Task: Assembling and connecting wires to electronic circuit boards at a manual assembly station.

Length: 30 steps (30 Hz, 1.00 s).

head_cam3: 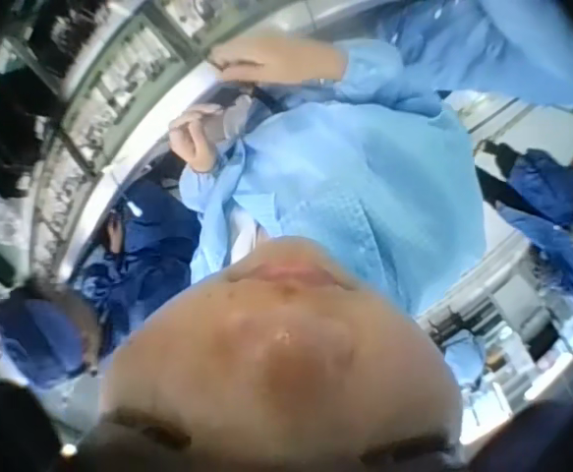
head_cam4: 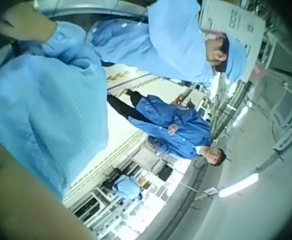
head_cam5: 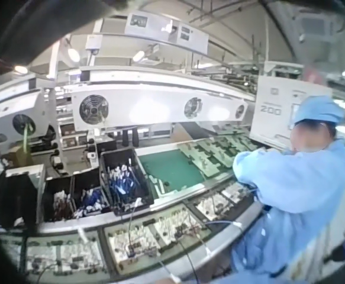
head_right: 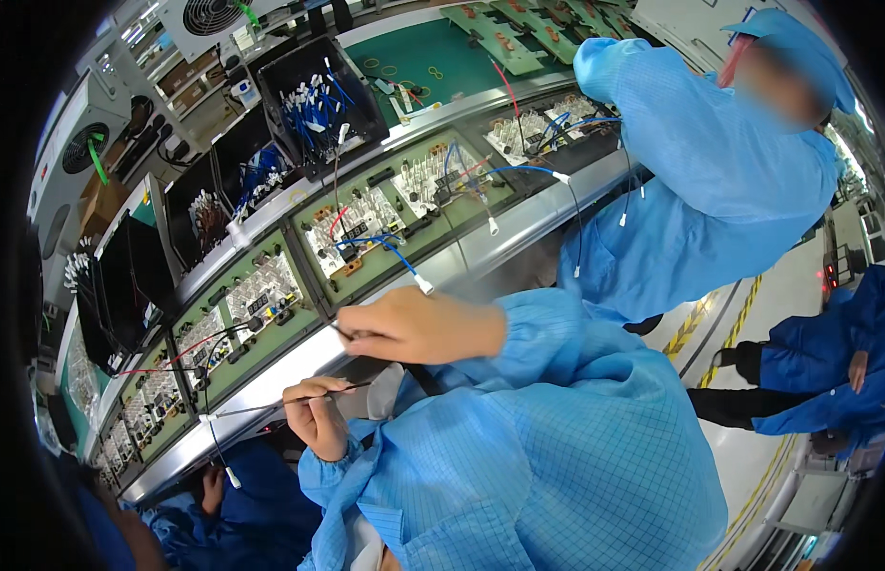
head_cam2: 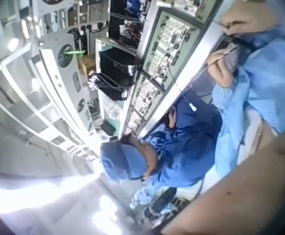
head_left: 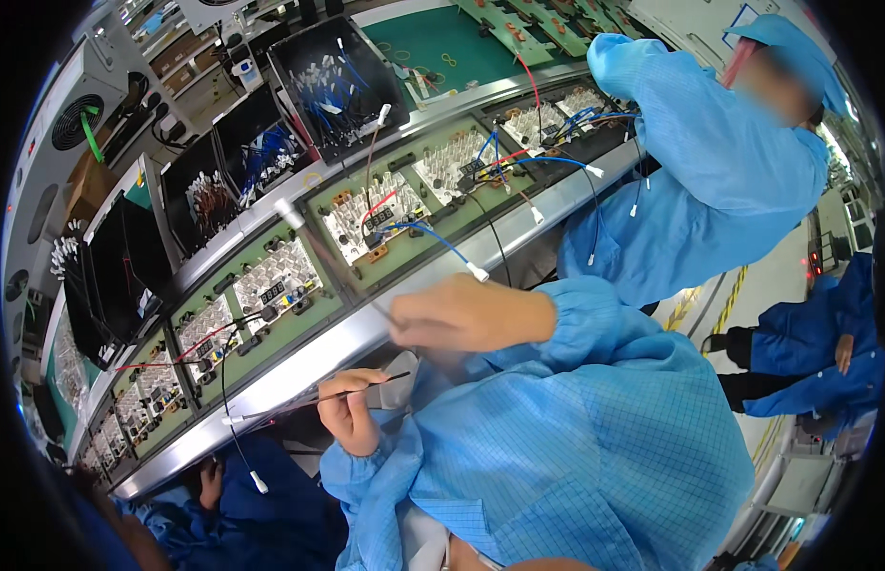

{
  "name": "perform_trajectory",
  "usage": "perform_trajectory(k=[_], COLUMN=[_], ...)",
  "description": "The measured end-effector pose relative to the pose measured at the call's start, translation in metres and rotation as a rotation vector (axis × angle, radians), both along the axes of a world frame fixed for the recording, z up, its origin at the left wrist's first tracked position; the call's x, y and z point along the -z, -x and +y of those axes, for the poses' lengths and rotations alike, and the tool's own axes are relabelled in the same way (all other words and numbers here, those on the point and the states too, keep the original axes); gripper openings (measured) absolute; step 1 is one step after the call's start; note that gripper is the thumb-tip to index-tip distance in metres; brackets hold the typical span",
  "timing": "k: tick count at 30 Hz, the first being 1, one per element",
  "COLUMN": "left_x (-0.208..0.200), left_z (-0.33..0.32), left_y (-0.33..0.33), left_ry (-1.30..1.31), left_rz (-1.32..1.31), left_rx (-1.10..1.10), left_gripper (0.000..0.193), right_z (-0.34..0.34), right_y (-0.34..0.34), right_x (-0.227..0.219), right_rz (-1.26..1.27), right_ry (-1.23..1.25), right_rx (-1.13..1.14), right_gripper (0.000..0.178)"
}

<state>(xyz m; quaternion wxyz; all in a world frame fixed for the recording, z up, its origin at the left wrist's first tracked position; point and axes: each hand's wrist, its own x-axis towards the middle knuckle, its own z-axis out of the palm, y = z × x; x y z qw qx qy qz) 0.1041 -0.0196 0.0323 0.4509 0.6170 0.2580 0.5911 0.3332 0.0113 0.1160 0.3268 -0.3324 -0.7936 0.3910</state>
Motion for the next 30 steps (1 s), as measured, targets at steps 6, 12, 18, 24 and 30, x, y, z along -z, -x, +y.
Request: perform_trajectory(k=[6,12,18,24,30], left_x=[0.006,0.009,0.036,0.063,0.068], left_z=[-0.013,-0.023,-0.053,-0.101,-0.087], left_y=[0.041,0.081,0.131,0.166,0.162], left_ry=[-0.17,-0.271,-0.157,-0.115,-0.14], left_rz=[0.415,0.823,0.935,0.843,0.414], left_rx=[-0.121,-0.293,-0.493,-0.925,-1.134], left_gripper=[0.009,0.018,0.019,0.021,0.011], right_z=[0.012,0.051,0.093,0.101,0.095], right_y=[0.068,0.108,0.128,0.148,0.118], right_x=[0.019,0.026,0.061,0.084,0.089], right_rz=[0.023,0.104,0.211,0.207,0.115], right_ry=[-0.263,-0.335,-0.398,-0.379,-0.313], right_rx=[0.115,0.212,0.352,0.361,0.358], right_gripper=[0.013,0.007,0.003,0.009,0.005])
